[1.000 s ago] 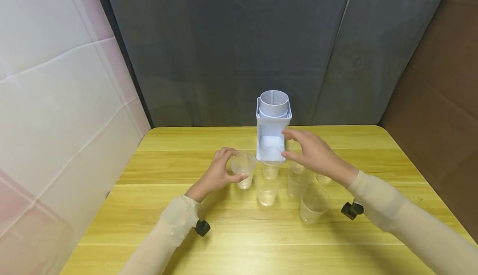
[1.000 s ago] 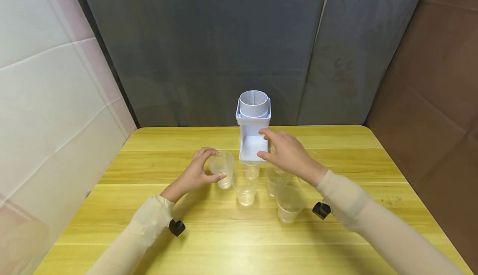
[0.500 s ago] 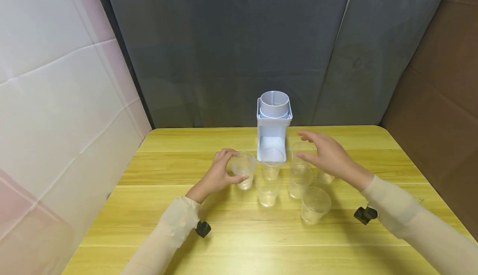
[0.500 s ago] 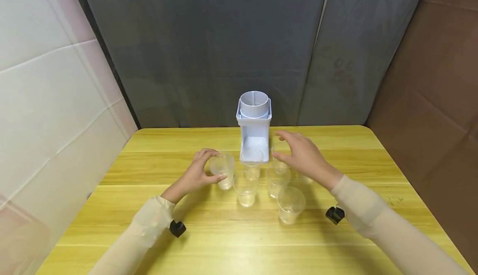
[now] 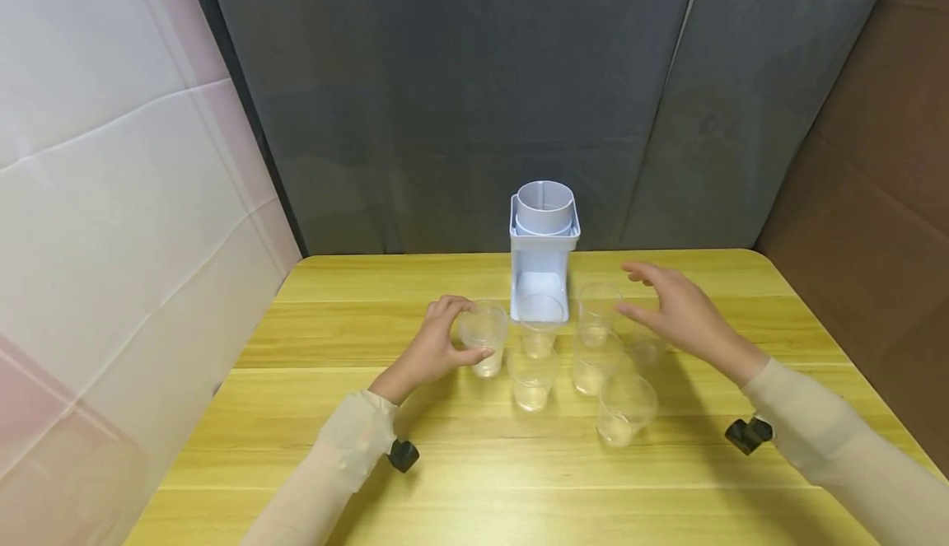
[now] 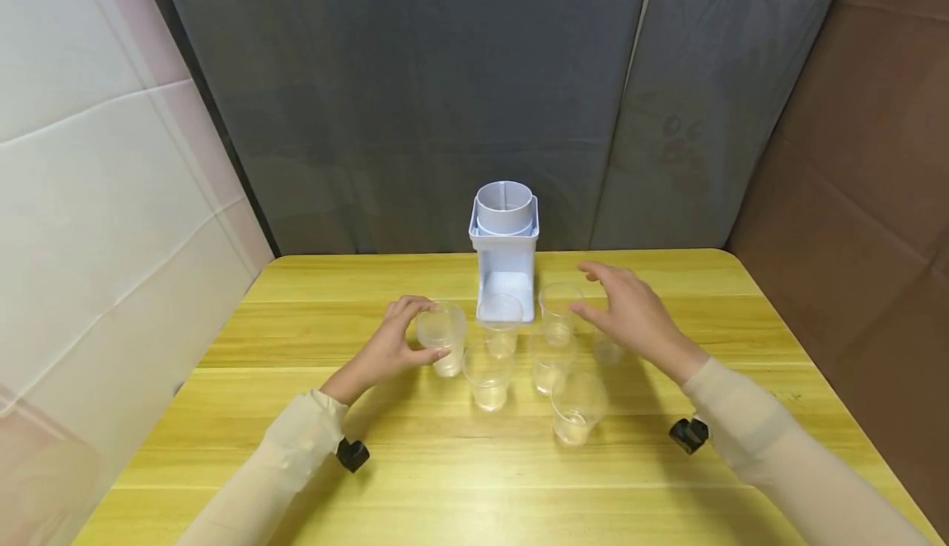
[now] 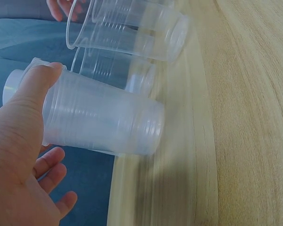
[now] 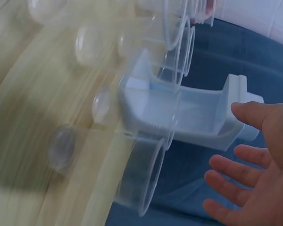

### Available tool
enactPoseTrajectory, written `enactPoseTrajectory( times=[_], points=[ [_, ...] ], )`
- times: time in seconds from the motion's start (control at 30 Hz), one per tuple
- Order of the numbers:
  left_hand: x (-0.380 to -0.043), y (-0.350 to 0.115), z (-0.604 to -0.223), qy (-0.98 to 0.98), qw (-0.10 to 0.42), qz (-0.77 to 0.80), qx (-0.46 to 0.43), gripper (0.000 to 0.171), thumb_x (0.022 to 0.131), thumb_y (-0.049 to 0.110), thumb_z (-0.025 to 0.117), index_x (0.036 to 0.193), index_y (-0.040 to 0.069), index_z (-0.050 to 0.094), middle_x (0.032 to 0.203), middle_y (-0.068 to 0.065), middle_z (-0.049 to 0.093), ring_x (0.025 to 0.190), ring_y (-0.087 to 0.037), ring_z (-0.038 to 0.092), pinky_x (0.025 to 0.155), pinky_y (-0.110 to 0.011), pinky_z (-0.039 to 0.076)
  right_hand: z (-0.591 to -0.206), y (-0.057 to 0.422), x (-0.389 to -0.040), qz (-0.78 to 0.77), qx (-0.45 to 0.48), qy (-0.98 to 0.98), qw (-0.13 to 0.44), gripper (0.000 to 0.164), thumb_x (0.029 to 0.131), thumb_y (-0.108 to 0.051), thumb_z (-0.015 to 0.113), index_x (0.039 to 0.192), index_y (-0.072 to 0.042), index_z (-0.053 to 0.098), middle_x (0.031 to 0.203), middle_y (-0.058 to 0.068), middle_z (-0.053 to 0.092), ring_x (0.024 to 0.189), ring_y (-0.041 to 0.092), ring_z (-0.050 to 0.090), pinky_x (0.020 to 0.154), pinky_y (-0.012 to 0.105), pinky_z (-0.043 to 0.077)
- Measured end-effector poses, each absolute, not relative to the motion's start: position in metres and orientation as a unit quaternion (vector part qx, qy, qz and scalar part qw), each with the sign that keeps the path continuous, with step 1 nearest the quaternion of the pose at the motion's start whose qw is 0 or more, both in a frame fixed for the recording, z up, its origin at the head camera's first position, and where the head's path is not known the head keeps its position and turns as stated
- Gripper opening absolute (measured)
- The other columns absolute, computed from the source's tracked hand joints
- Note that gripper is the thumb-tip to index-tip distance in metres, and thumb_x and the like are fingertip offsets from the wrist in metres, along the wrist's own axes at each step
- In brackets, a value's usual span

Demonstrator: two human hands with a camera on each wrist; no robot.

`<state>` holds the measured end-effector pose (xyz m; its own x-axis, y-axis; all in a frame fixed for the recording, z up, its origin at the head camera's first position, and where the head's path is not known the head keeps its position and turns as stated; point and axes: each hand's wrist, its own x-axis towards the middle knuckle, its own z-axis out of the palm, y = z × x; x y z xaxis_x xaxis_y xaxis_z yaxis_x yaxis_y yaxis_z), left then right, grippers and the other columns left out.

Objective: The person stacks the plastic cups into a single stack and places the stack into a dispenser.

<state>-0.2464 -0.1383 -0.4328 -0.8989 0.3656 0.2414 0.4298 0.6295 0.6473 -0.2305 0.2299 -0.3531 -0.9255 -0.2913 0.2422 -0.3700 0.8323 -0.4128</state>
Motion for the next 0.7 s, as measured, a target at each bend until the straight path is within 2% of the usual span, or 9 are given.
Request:
enactPoseTrajectory(
  times=[0.43, 0.7],
  points=[
    [-0.246, -0.139, -0.433, -0.899, 0.05, -0.374, -0.223, 0.065, 0.076, 0.035, 0.085, 0.128, 0.012, 0.055, 0.138, -0.01, 0.049, 0.13, -0.03, 0.038, 0.105, -0.056, 0.044, -0.364, 0.249, -0.228, 0.231, 0.162, -0.956, 0.083, 0.062, 0.094, -0.029, 0.068, 0.145, -0.002, 0.044, 0.14, 0.023, 0.055, 0.124, 0.044, 0.051, 0.099, 0.063, 0.041],
    [-0.246, -0.138, -0.432, -0.899, 0.048, -0.375, -0.22, 0.067, 0.075, 0.034, 0.086, 0.129, 0.011, 0.055, 0.138, -0.01, 0.049, 0.131, -0.03, 0.038, 0.106, -0.056, 0.042, -0.375, 0.255, -0.224, 0.237, 0.136, -0.96, 0.058, 0.067, 0.095, -0.036, 0.065, 0.148, -0.003, 0.04, 0.15, 0.024, 0.044, 0.135, 0.047, 0.039, 0.106, 0.066, 0.034]
  ],
)
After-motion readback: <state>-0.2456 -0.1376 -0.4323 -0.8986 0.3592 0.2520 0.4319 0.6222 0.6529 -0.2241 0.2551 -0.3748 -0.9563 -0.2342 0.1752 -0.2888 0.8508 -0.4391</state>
